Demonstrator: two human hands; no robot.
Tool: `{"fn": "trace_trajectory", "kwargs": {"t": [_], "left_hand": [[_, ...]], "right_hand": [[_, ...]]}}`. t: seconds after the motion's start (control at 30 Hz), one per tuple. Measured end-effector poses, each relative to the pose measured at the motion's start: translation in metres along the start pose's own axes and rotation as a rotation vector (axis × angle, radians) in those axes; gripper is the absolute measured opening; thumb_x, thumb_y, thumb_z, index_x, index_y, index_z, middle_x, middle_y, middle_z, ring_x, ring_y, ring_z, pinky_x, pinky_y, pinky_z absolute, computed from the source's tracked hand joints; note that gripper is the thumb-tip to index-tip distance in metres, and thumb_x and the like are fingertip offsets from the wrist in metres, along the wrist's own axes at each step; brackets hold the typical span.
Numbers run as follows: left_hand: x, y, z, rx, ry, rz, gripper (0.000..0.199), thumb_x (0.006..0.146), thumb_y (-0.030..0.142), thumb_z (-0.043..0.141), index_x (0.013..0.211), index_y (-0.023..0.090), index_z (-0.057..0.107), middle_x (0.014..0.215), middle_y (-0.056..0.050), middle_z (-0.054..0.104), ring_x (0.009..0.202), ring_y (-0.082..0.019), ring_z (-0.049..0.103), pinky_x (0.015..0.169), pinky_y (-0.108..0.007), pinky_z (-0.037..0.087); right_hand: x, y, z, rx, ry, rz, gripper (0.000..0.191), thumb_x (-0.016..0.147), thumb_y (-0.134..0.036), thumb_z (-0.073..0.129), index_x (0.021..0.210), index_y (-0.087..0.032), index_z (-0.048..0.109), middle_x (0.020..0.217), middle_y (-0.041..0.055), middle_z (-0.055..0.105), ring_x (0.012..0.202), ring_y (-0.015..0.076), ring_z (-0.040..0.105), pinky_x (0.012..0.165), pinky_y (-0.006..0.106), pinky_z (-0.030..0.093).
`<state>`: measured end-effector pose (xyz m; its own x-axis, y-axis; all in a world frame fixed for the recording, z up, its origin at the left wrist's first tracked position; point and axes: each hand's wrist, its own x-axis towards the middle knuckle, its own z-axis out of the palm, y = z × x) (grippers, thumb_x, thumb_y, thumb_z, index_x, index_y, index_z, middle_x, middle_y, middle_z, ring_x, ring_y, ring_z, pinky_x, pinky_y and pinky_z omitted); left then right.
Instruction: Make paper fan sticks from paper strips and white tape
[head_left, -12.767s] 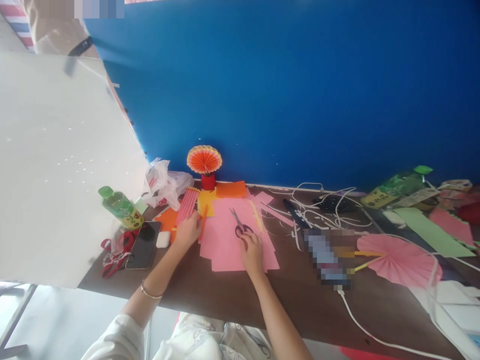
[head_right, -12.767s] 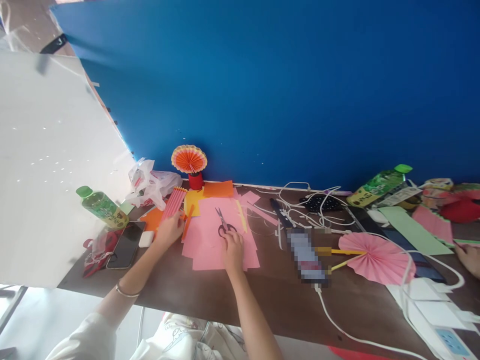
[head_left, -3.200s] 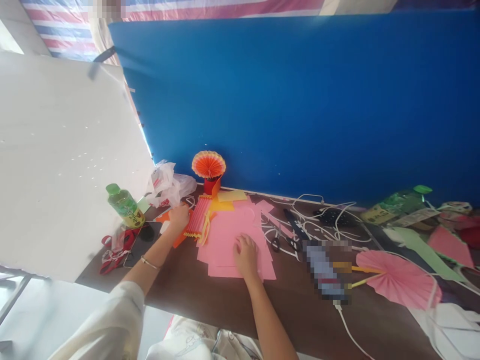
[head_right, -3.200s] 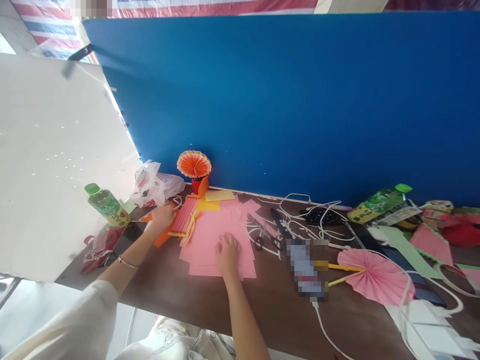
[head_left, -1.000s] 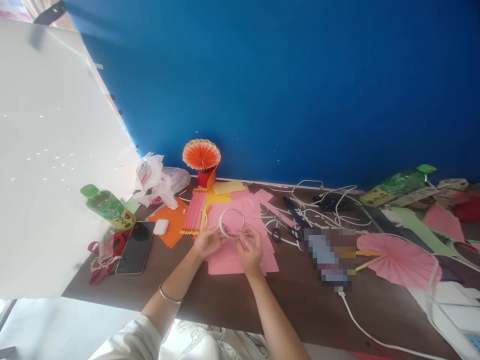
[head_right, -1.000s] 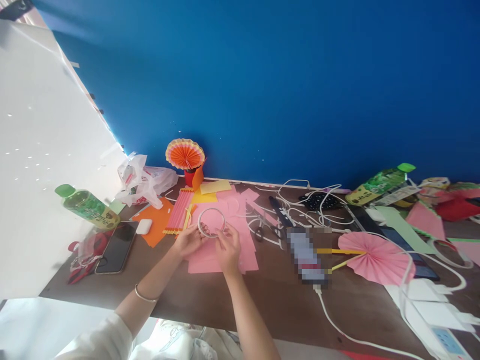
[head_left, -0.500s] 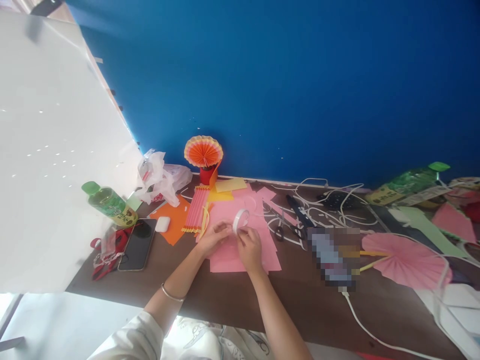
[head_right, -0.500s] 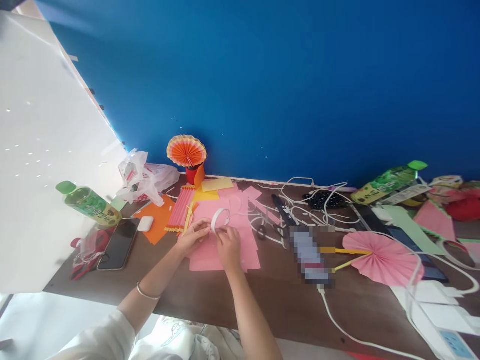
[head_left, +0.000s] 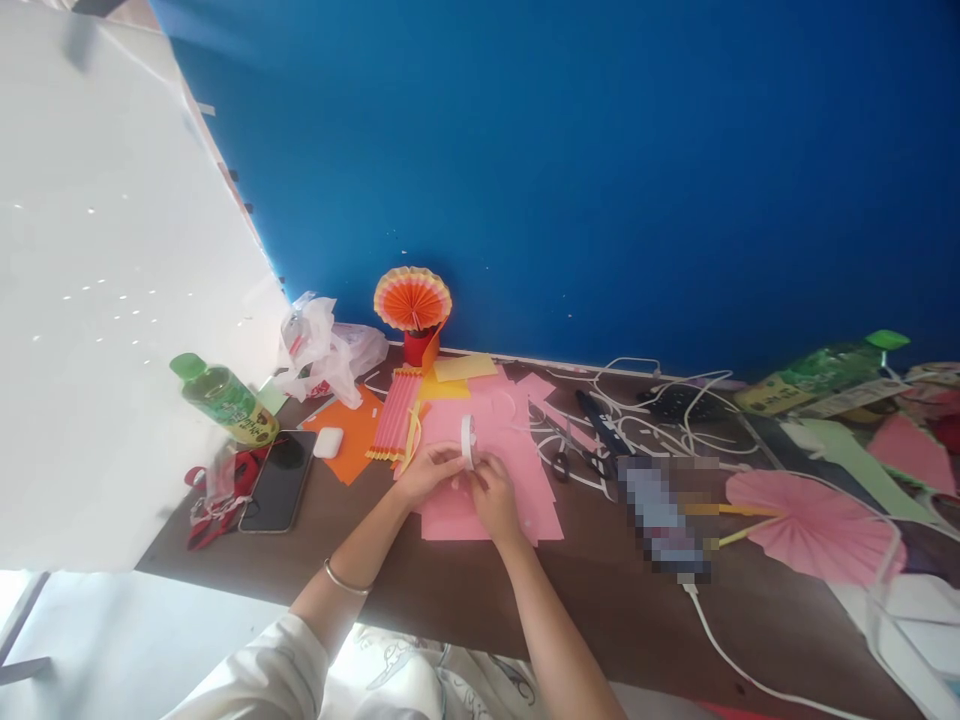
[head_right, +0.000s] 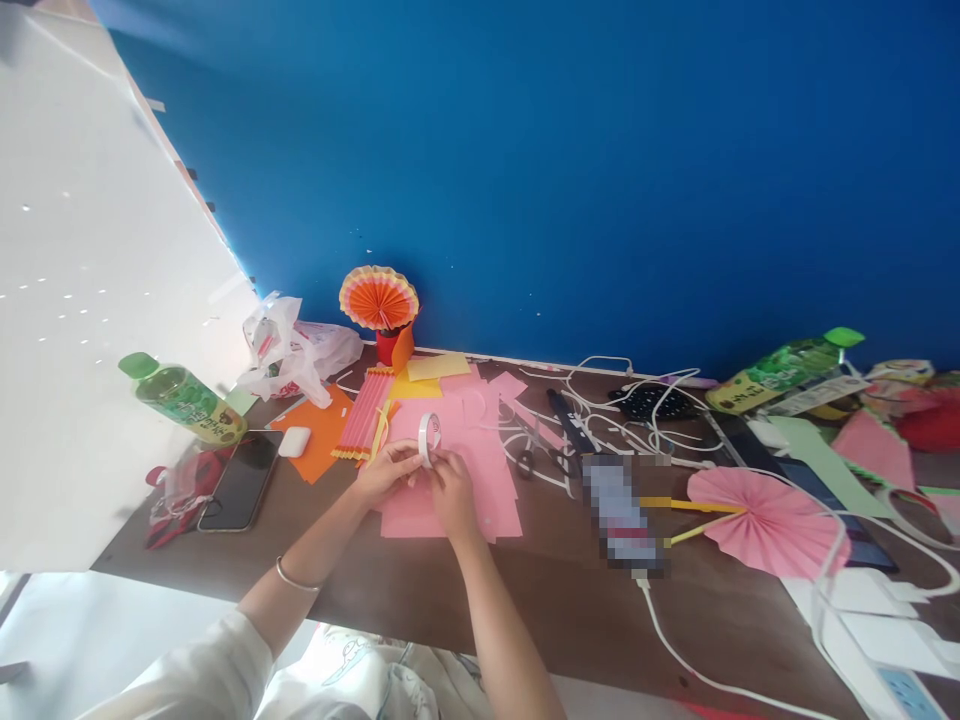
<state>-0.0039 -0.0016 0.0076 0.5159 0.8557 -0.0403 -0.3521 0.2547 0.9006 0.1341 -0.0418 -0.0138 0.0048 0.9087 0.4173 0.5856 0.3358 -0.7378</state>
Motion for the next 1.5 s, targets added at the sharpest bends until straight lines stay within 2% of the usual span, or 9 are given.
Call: {"fn": "trace_trajectory", "kwargs": {"t": [0.23, 0.5, 0.8, 0.97, 1.07, 1.17, 1.27, 1.4, 1.5], "left_hand": [[-0.001, 0.003, 0.0, -0.047, -0.04, 0.018, 0.034, 0.067, 0.031, 0.071, 0.095, 0.012, 0.067, 0.075, -0.004, 0.064, 0.046, -0.005, 0.047, 0.051, -0.022, 0.041], [0.004, -0.007, -0.006, -0.151, 0.129, 0.012, 0.049, 0.06, 0.025, 0.077, 0.106, 0.014, 0.062, 0.086, -0.008, 0.068, 0.057, -0.008, 0.055, 0.046, -0.018, 0.036], [0.004, -0.002, -0.009, -0.246, 0.149, -0.012, 0.055, 0.064, 0.024, 0.075, 0.115, 0.016, 0.058, 0.086, -0.006, 0.068, 0.047, -0.002, 0.048, 0.051, -0.018, 0.037], [0.005, -0.001, -0.008, -0.293, 0.155, 0.013, 0.045, 0.066, 0.024, 0.073, 0.109, 0.015, 0.062, 0.098, -0.008, 0.066, 0.051, -0.002, 0.048, 0.051, -0.016, 0.037], [0.006, -0.001, -0.008, -0.307, 0.18, 0.023, 0.037, 0.068, 0.026, 0.072, 0.103, 0.015, 0.065, 0.088, -0.006, 0.066, 0.052, -0.002, 0.048, 0.051, -0.016, 0.036], [0.006, -0.004, -0.009, -0.257, 0.189, 0.032, 0.038, 0.067, 0.026, 0.073, 0.103, 0.017, 0.064, 0.078, -0.002, 0.065, 0.049, -0.002, 0.046, 0.051, -0.017, 0.036], [0.007, -0.009, -0.009, -0.133, 0.186, 0.067, 0.038, 0.064, 0.026, 0.074, 0.101, 0.018, 0.065, 0.082, -0.002, 0.065, 0.057, -0.005, 0.051, 0.056, -0.019, 0.038], [0.006, -0.014, -0.01, -0.004, 0.216, 0.095, 0.03, 0.065, 0.028, 0.073, 0.093, 0.018, 0.068, 0.087, -0.003, 0.065, 0.067, -0.008, 0.053, 0.065, -0.022, 0.041], [0.006, -0.013, -0.01, 0.02, 0.174, 0.08, 0.029, 0.066, 0.029, 0.072, 0.093, 0.018, 0.068, 0.09, -0.004, 0.065, 0.073, -0.011, 0.055, 0.071, -0.024, 0.043]], "right_hand": [[-0.002, 0.003, 0.002, -0.016, -0.022, 0.015, 0.02, 0.087, -0.023, 0.043, 0.093, -0.021, 0.062, 0.091, 0.0075, 0.059, 0.089, 0.0201, 0.056, 0.077, 0.034, 0.048], [-0.003, -0.004, 0.001, -0.018, 0.046, -0.039, 0.023, 0.086, -0.027, 0.046, 0.106, -0.02, 0.056, 0.089, 0.0076, 0.064, 0.084, 0.0206, 0.059, 0.076, 0.036, 0.048], [-0.003, -0.007, -0.001, -0.043, 0.135, -0.129, 0.022, 0.085, -0.024, 0.05, 0.105, -0.02, 0.057, 0.087, 0.0071, 0.065, 0.077, 0.0187, 0.061, 0.072, 0.035, 0.051], [-0.002, -0.01, -0.001, -0.042, 0.15, -0.16, 0.025, 0.084, -0.02, 0.05, 0.109, -0.02, 0.056, 0.091, 0.0076, 0.066, 0.078, 0.0185, 0.062, 0.071, 0.035, 0.052], [-0.001, -0.009, -0.001, -0.051, 0.159, -0.181, 0.024, 0.083, -0.017, 0.05, 0.106, -0.021, 0.057, 0.09, 0.0069, 0.066, 0.081, 0.0189, 0.061, 0.073, 0.036, 0.052], [0.001, -0.008, -0.001, -0.07, 0.169, -0.176, 0.025, 0.083, -0.013, 0.047, 0.104, -0.021, 0.058, 0.094, 0.0077, 0.065, 0.09, 0.0201, 0.059, 0.08, 0.039, 0.05], [0.001, -0.007, -0.002, -0.086, 0.223, -0.136, 0.025, 0.082, -0.013, 0.047, 0.103, -0.019, 0.058, 0.098, 0.0094, 0.063, 0.096, 0.0215, 0.057, 0.083, 0.042, 0.049], [0.001, -0.007, -0.004, -0.066, 0.269, -0.11, 0.02, 0.082, -0.015, 0.048, 0.098, -0.02, 0.059, 0.095, 0.0091, 0.062, 0.092, 0.0213, 0.057, 0.081, 0.042, 0.049], [0.002, -0.009, -0.005, -0.05, 0.272, -0.101, 0.017, 0.082, -0.016, 0.048, 0.095, -0.019, 0.059, 0.09, 0.0086, 0.062, 0.089, 0.0207, 0.058, 0.078, 0.04, 0.05]]}}
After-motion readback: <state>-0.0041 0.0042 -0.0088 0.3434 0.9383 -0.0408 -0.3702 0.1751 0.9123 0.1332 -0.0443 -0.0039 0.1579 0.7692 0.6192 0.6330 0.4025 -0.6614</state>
